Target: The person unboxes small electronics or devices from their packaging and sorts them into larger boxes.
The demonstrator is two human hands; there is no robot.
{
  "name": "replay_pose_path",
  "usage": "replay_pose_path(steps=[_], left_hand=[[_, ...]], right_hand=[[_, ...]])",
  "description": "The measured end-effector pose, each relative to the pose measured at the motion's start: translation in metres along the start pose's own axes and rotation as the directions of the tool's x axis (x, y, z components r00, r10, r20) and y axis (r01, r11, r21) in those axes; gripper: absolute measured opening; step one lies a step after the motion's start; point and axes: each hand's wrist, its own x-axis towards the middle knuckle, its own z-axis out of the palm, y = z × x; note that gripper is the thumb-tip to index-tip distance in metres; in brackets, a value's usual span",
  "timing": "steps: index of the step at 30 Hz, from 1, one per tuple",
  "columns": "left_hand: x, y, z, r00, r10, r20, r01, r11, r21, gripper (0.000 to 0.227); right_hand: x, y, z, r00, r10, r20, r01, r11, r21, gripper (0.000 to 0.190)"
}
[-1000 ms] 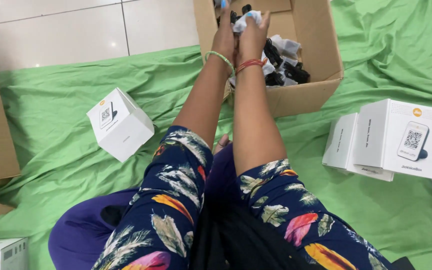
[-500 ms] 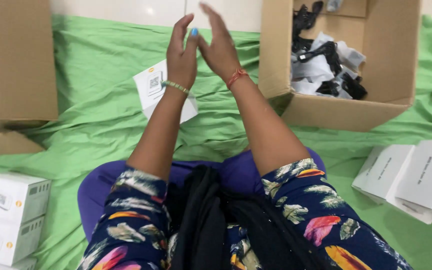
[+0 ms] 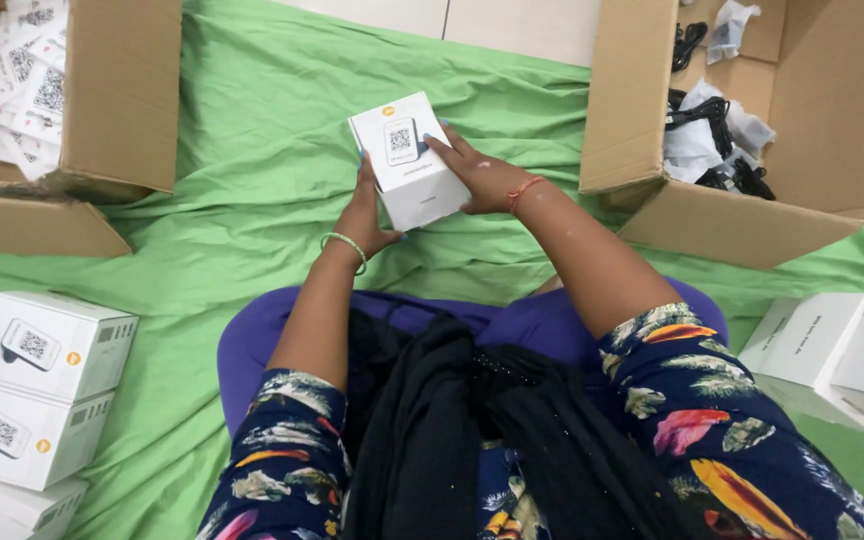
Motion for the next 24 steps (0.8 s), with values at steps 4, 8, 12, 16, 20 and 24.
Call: replay_pose_path(steps=[4, 8, 12, 16, 20, 24], left_hand=[[0.012, -0.012, 0.011, 0.972, 0.218, -0.086, -0.223, 0.974, -0.049, 0.159], [0.012, -0.010, 0.008, 0.995, 0.081, -0.057, -0.087, 0.991, -0.103, 0.152], [0.007, 0.002, -0.004, 0.985, 0.096, -0.142, -0.110, 0.990, -0.089, 0.152], [0.012, -0.013, -0.004, 0.973, 0.152, -0.175, -0.167, 0.983, -0.073, 0.139], [0.009, 0.013, -0.032, 0.886, 0.340, -0.315, -0.351, 0.936, 0.025, 0.123], [0.011, 0.027, -0.045, 0.984, 0.006, -0.179, -0.059, 0.954, -0.295, 0.083]], right_hand=[[0.000, -0.008, 0.012, 0.994, 0.095, 0.047, -0.093, 0.995, -0.037, 0.127], [0.000, 0.001, 0.025, 0.992, -0.041, -0.122, 0.036, 0.998, -0.045, 0.121], [-0.008, 0.004, 0.013, 0.983, -0.086, -0.165, 0.093, 0.995, 0.040, 0.116], [-0.011, -0.001, 0.001, 0.980, -0.119, -0.157, 0.137, 0.985, 0.106, 0.115], [-0.003, 0.016, -0.007, 0.964, -0.136, -0.227, 0.187, 0.957, 0.220, 0.109], [-0.001, 0.023, -0.011, 0.954, -0.084, -0.289, 0.207, 0.880, 0.428, 0.093]])
